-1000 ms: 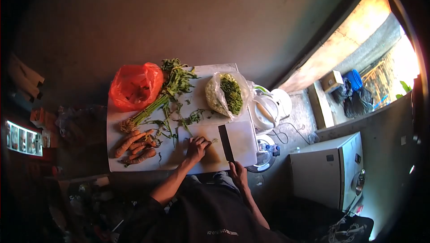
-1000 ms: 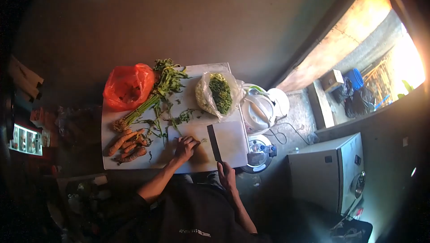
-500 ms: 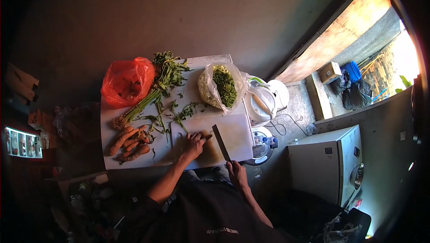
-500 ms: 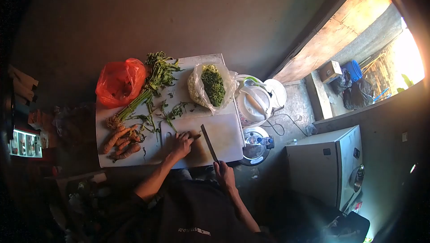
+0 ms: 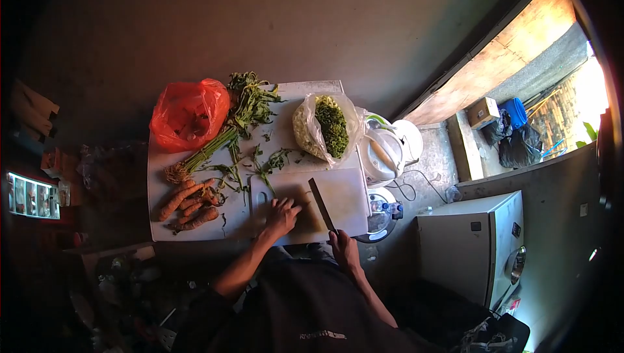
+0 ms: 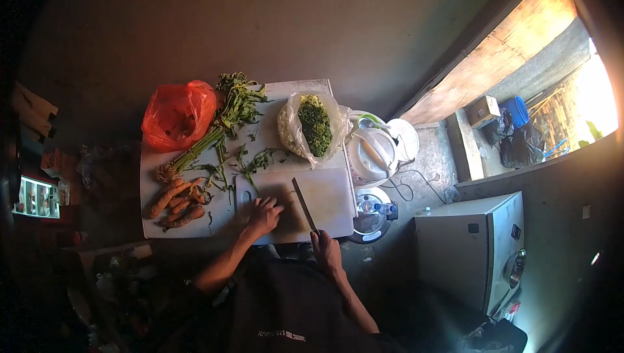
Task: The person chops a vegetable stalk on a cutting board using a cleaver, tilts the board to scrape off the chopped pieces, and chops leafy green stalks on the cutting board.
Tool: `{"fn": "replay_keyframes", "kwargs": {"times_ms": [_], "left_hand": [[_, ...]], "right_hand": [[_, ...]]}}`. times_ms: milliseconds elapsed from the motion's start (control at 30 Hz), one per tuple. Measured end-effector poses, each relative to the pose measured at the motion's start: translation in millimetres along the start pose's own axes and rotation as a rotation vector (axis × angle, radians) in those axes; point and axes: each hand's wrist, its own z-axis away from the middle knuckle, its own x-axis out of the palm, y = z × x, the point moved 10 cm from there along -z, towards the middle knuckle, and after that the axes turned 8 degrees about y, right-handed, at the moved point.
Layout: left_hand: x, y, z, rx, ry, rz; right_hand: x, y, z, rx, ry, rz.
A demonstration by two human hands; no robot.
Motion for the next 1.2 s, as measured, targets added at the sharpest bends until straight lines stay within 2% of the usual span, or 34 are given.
{"fn": "replay_keyframes", "kwargs": {"times_ms": [133,233,333,400,467,600,667,733,833,867,933,967,1067,1133,1200], "left_hand": [[-4,1,-14,-0.087,0.039,0.116],[-21,10,-40,0.035,0.4,0.131],[-8,12,-60,0.094,0.313,0.097],[-11,12,-65,0.085,0.302,0.109],[-12,13,-64,0.065,0.261,0.142],[-29,17,-47,0.078,0.319,0.12],[-19,2,-35,0.024,0.345,-0.02],[-26,-5,-25,-0.01,0.376,-0.032],[-51,-37,-4,-0.242,0.514,0.216],[-57,-47,-1,-0.257,0.529,0.204],[-74,-88,16,-0.447,0.721,0.423],[-79,-106,25,-0.52,0.75,0.477],[-123,-162,27,-0.541,0.974,0.422],[-183,-180,19,-0.583,1.051,0.292],[-225,-216,6,-0.664,1.049,0.349]], "right_hand": [[-1,2,-10,-0.112,0.071,-0.138],[-5,2,-16,-0.172,0.104,-0.191],[-15,-9,-19,-0.14,0.111,-0.19],[-22,-15,-20,-0.048,0.095,-0.194],[-20,-10,-25,-0.066,0.098,-0.155],[-16,-13,-32,-0.092,0.064,-0.118],[-7,-11,-40,-0.131,0.054,-0.104],[0,-20,-48,-0.177,0.036,-0.088],[13,-37,-56,-0.209,-0.043,-0.129],[19,-42,-59,-0.198,-0.067,-0.086],[31,-53,-66,-0.208,-0.107,-0.041],[38,-61,-68,-0.231,-0.121,-0.039],[61,-83,-76,-0.328,-0.149,-0.084],[71,-102,-75,-0.394,-0.163,-0.132],[80,-123,-72,-0.357,-0.214,-0.114]]}}
